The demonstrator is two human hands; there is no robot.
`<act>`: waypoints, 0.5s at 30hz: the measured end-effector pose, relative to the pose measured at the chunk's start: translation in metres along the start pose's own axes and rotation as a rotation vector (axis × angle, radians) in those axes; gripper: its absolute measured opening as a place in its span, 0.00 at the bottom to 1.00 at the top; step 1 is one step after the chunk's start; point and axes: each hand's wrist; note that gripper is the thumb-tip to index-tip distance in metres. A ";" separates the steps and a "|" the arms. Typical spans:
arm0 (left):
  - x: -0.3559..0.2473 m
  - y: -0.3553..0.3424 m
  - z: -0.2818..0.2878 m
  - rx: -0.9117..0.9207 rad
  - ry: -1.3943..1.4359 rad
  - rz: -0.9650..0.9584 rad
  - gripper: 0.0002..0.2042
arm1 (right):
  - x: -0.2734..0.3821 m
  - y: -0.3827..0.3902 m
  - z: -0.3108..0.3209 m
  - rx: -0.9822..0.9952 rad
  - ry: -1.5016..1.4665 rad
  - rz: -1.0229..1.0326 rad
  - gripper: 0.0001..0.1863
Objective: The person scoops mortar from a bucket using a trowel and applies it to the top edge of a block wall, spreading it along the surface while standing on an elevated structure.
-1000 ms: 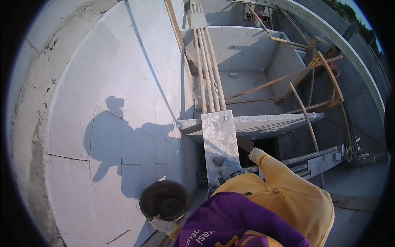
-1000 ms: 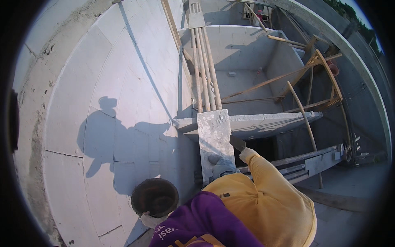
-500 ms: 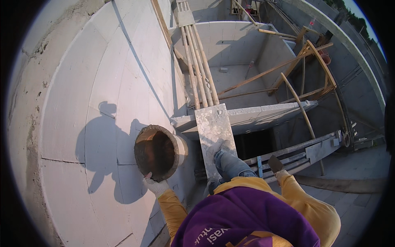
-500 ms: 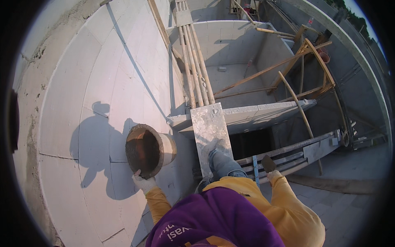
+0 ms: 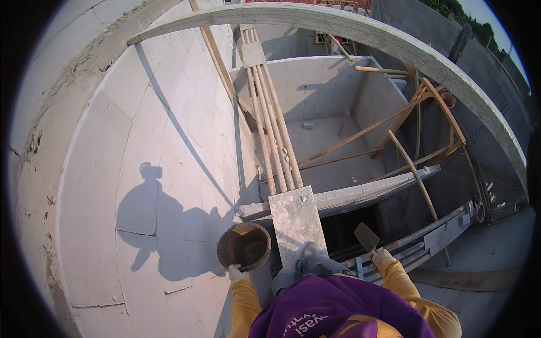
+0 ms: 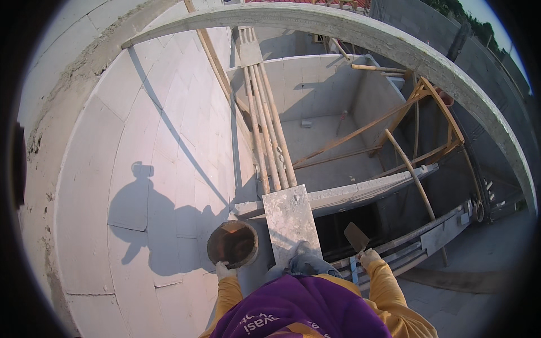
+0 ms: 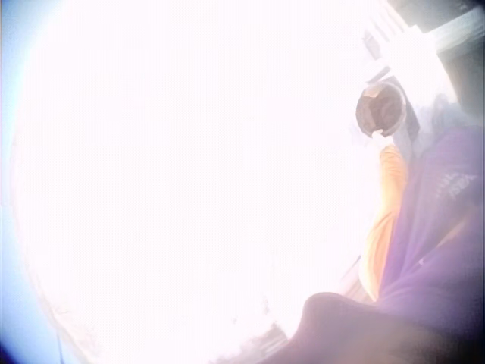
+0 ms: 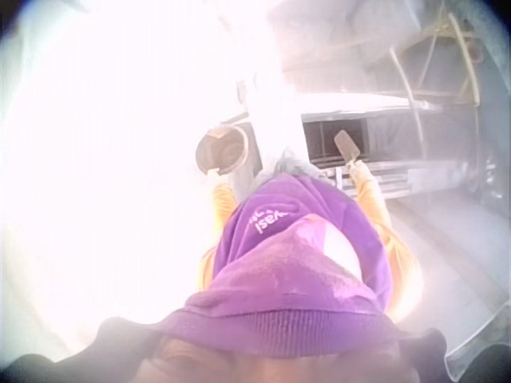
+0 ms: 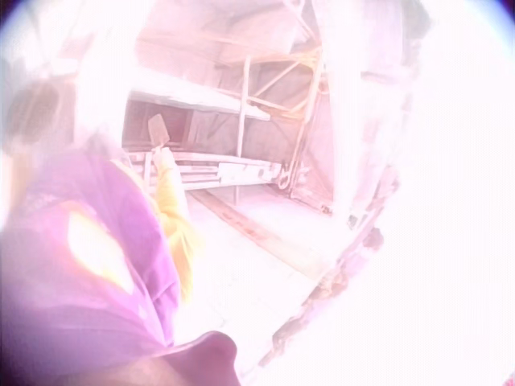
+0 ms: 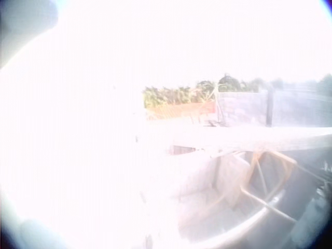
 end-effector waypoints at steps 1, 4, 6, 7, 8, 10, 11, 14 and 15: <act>0.026 0.032 0.044 -0.229 -0.730 -0.123 0.18 | 0.055 0.016 0.013 0.094 -0.243 -0.356 0.11; -0.016 0.144 0.018 -0.092 -1.007 0.131 0.14 | 0.001 0.062 0.049 0.106 -0.118 -0.332 0.10; -0.034 0.166 0.012 -0.104 -1.061 0.268 0.13 | -0.056 0.062 0.049 0.192 0.387 -0.058 0.13; -0.036 0.169 0.007 -0.093 -1.084 0.315 0.13 | -0.083 0.055 0.056 0.228 0.835 0.250 0.16; -0.039 0.170 0.010 -0.113 -1.106 0.339 0.13 | -0.065 0.047 0.056 0.313 0.904 0.181 0.18; -0.044 0.162 0.003 -0.115 -1.133 0.356 0.12 | -0.031 0.067 0.058 0.485 1.031 0.001 0.23; -0.045 0.160 -0.001 -0.105 -1.142 0.364 0.12 | -0.027 0.069 0.063 0.444 0.963 0.002 0.24; -0.051 0.137 -0.023 -0.059 -1.156 0.348 0.11 | -0.048 0.062 0.046 0.378 0.834 -0.080 0.24; -0.052 0.124 -0.037 -0.017 -1.156 0.330 0.11 | -0.068 0.059 0.034 0.399 0.851 -0.174 0.23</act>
Point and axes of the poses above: each hand's wrist, its own y-axis away from the middle knuckle, its own z-axis out of the back of the hand, x = y × z, and after that the axes turned 5 degrees about -y, right-handed
